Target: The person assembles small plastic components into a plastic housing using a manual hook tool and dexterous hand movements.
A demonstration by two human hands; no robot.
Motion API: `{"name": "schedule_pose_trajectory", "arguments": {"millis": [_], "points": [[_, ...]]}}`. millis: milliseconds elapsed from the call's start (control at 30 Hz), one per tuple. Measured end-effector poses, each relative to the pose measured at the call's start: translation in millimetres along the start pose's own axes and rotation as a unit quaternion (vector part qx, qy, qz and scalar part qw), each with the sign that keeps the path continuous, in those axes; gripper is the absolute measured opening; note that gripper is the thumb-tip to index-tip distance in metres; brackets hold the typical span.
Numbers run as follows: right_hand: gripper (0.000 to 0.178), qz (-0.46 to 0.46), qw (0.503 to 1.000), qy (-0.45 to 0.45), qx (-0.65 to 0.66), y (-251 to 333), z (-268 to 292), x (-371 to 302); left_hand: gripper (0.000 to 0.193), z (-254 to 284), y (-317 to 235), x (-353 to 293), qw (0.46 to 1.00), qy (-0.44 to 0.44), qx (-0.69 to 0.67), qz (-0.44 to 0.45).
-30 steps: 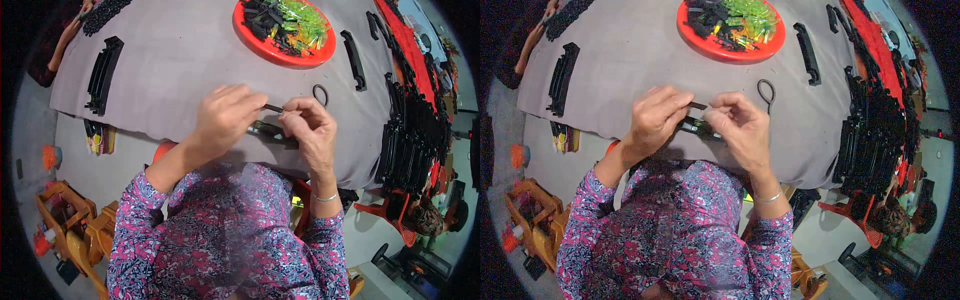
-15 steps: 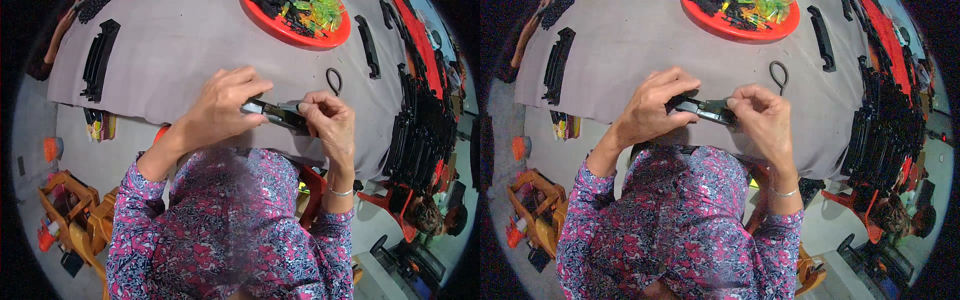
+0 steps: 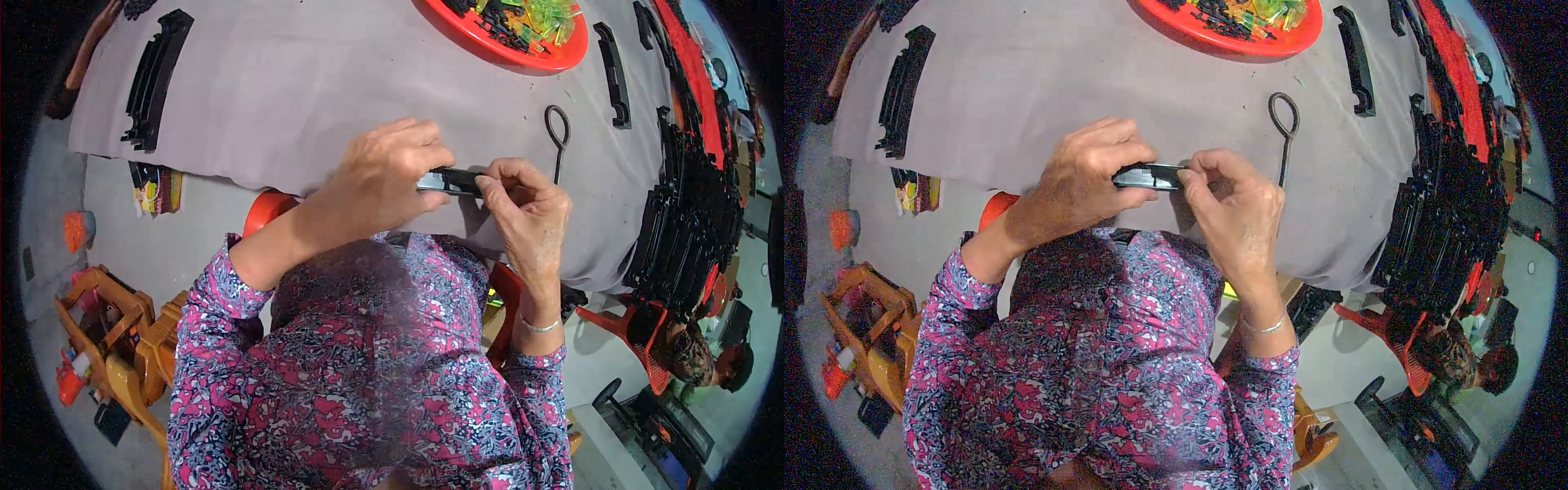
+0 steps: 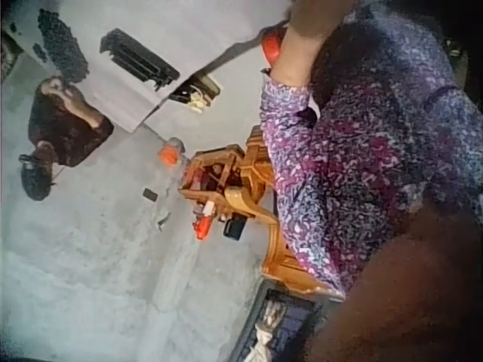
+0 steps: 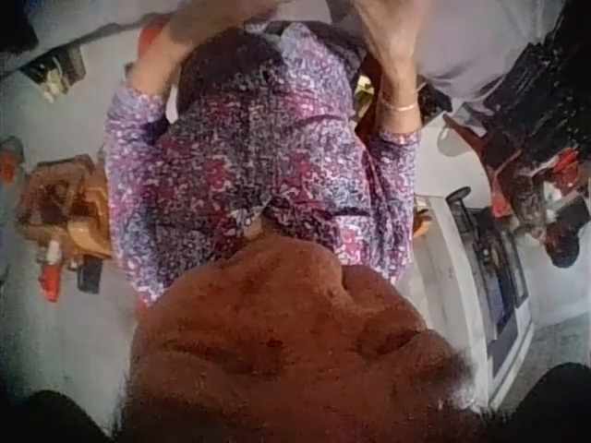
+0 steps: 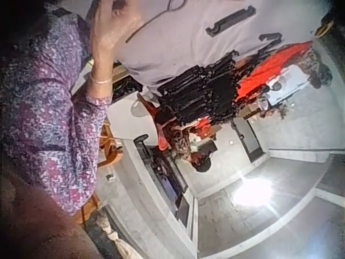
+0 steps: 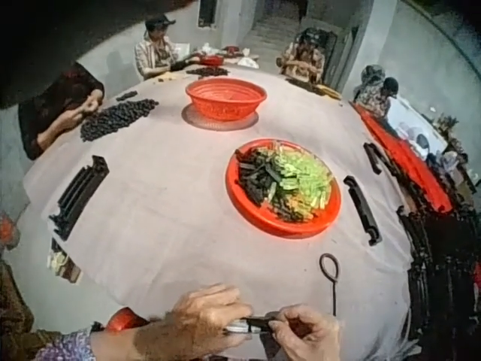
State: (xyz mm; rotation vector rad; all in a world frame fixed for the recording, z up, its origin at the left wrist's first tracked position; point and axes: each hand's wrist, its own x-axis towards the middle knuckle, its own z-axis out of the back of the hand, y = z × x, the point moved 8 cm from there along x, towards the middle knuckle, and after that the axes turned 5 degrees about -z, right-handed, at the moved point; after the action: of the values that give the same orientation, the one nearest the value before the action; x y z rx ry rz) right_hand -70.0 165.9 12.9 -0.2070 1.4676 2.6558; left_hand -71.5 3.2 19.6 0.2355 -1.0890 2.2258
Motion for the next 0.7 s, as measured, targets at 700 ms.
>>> {"name": "schedule_pose_trajectory", "arguments": {"millis": [700], "points": [[0.008, 0.010, 0.987, -0.031, -0.158, 16.2, -1.1, 4.0, 0.040, 7.1, 4.0, -5.5, 0.998, -0.010, -0.063, 0.020]]}}
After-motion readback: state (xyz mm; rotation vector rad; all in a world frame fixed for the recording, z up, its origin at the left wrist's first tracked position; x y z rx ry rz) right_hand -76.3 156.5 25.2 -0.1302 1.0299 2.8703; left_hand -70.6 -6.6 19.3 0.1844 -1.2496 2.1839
